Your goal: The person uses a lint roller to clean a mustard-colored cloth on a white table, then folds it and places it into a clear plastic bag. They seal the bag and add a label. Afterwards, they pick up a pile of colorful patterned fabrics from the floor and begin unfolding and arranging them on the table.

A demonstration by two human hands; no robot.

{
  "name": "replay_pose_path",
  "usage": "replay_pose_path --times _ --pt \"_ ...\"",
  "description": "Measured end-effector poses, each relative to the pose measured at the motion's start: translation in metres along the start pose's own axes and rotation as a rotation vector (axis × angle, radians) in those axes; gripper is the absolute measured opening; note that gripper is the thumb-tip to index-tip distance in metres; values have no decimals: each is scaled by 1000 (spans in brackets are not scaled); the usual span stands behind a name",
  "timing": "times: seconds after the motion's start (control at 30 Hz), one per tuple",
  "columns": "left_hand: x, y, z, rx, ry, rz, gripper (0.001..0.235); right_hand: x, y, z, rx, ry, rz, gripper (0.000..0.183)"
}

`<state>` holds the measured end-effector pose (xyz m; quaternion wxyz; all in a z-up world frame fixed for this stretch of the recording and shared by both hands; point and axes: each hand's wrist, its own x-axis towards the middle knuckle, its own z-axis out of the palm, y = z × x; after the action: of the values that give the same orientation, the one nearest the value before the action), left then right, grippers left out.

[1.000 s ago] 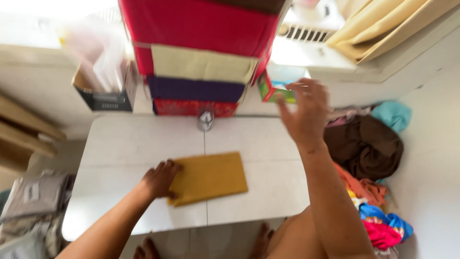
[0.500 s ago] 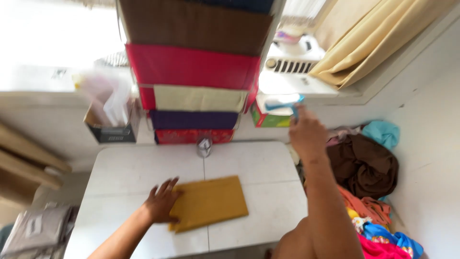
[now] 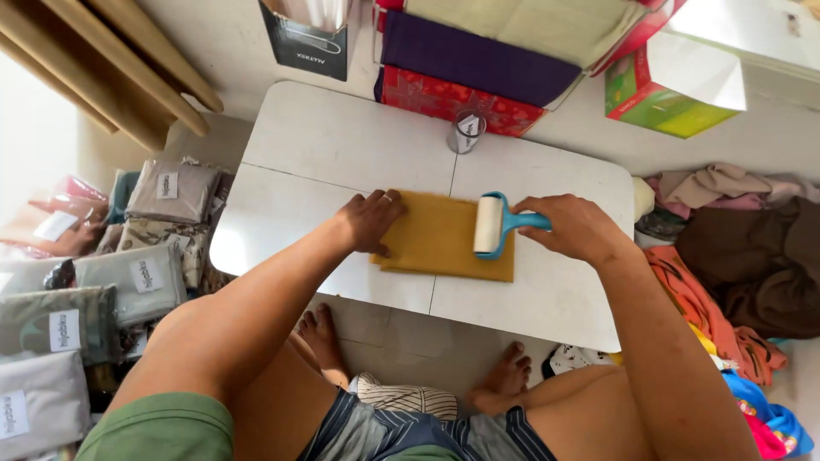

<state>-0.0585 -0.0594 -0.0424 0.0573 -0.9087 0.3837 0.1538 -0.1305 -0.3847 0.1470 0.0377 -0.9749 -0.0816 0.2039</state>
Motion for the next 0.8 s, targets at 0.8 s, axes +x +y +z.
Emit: replay_pose_path --times 0.8 --pt "-4 -51 -41 -270 -152 -156 56 89 -99 41 -47 -67 -253 41"
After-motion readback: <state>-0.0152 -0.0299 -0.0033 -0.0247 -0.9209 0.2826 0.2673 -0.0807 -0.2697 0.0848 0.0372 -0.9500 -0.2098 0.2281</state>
